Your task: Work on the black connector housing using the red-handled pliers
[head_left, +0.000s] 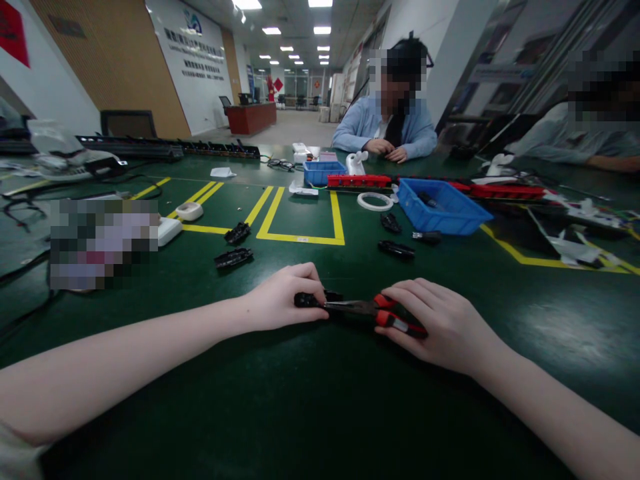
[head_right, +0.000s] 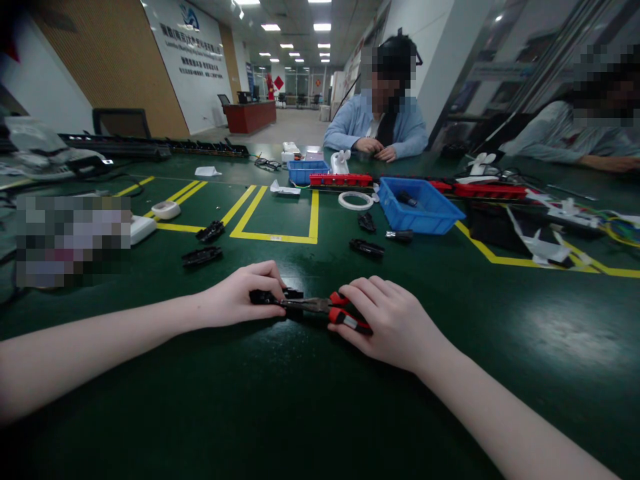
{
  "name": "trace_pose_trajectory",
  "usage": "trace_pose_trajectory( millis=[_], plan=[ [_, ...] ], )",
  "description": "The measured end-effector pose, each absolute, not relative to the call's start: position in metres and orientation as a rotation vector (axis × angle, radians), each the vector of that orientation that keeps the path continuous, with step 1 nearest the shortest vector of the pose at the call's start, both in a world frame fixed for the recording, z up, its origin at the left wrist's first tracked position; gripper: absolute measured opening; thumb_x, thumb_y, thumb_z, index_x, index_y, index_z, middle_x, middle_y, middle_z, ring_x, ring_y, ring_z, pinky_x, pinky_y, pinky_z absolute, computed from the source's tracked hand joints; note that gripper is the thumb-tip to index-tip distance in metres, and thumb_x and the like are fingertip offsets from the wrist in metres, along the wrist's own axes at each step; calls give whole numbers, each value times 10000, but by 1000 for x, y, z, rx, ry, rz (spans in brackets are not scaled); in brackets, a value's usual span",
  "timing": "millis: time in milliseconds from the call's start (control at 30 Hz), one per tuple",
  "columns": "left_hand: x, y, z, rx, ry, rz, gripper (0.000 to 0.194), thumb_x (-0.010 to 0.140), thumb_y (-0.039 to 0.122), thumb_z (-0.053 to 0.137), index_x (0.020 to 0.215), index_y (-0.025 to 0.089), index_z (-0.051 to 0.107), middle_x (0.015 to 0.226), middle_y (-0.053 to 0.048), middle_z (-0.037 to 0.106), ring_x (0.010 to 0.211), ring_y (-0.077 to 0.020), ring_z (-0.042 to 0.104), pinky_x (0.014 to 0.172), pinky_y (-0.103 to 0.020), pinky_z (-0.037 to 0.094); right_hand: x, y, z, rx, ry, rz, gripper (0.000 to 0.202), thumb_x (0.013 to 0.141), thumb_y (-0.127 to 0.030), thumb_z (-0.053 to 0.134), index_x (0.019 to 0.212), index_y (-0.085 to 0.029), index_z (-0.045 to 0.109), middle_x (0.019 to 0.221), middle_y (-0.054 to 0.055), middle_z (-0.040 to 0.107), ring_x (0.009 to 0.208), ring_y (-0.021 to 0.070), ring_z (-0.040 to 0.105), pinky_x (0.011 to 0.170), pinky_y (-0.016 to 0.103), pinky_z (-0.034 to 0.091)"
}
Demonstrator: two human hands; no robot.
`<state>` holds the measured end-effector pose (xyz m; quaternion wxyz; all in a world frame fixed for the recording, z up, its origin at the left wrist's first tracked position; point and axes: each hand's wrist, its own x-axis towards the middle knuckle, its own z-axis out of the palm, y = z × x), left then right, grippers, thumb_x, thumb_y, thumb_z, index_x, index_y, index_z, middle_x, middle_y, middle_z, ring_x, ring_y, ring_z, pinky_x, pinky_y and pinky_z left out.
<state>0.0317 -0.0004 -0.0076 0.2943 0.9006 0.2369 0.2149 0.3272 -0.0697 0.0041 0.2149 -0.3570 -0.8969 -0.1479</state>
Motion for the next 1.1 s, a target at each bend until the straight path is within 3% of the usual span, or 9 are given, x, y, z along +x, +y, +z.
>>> trace_pose_trajectory(
  millis=[1100],
  plan=[
    [32,0,-10,2400,608,605,99,904,266,731,908,170,707,998,-30,563,907,-179,586,811,-326,476,333,-66,3,-953,-2505,-452,339,932,-401,620,1115,-117,624,1005,136,726,867,244,693,745,374,585]
  ],
)
